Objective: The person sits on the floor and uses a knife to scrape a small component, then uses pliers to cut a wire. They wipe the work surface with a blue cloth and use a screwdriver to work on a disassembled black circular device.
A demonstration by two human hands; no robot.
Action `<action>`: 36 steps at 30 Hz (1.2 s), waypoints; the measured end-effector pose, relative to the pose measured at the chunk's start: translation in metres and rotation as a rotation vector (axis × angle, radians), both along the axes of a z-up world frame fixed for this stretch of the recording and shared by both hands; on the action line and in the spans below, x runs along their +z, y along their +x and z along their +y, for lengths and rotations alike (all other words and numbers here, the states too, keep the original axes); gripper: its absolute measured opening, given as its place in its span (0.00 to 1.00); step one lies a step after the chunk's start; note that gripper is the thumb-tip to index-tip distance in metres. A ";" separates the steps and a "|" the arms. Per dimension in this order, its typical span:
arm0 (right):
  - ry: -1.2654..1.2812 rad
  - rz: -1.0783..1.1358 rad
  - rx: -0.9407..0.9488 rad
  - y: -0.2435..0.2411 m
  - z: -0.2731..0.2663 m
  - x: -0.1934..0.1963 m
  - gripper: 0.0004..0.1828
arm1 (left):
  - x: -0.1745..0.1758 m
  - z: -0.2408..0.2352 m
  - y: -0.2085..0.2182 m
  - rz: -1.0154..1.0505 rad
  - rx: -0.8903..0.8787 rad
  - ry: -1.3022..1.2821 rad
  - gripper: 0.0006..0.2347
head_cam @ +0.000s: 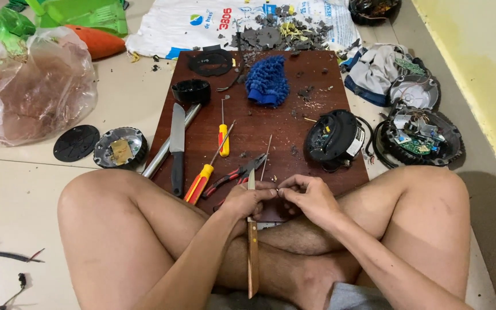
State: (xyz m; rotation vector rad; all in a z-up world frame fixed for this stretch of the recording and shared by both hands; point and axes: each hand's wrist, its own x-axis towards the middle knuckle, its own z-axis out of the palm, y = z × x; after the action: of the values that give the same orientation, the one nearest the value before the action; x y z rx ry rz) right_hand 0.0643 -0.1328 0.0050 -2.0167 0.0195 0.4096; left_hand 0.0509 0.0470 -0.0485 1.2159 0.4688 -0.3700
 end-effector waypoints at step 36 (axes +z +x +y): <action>0.491 0.252 -0.341 0.021 -0.013 -0.009 0.15 | 0.107 0.084 0.094 0.129 -0.077 1.164 0.43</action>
State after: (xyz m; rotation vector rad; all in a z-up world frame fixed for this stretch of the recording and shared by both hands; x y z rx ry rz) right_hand 0.0857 -0.1454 -0.0043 -1.4349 0.3787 0.4008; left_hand 0.1450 0.1306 0.0588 2.3486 0.7926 -0.2263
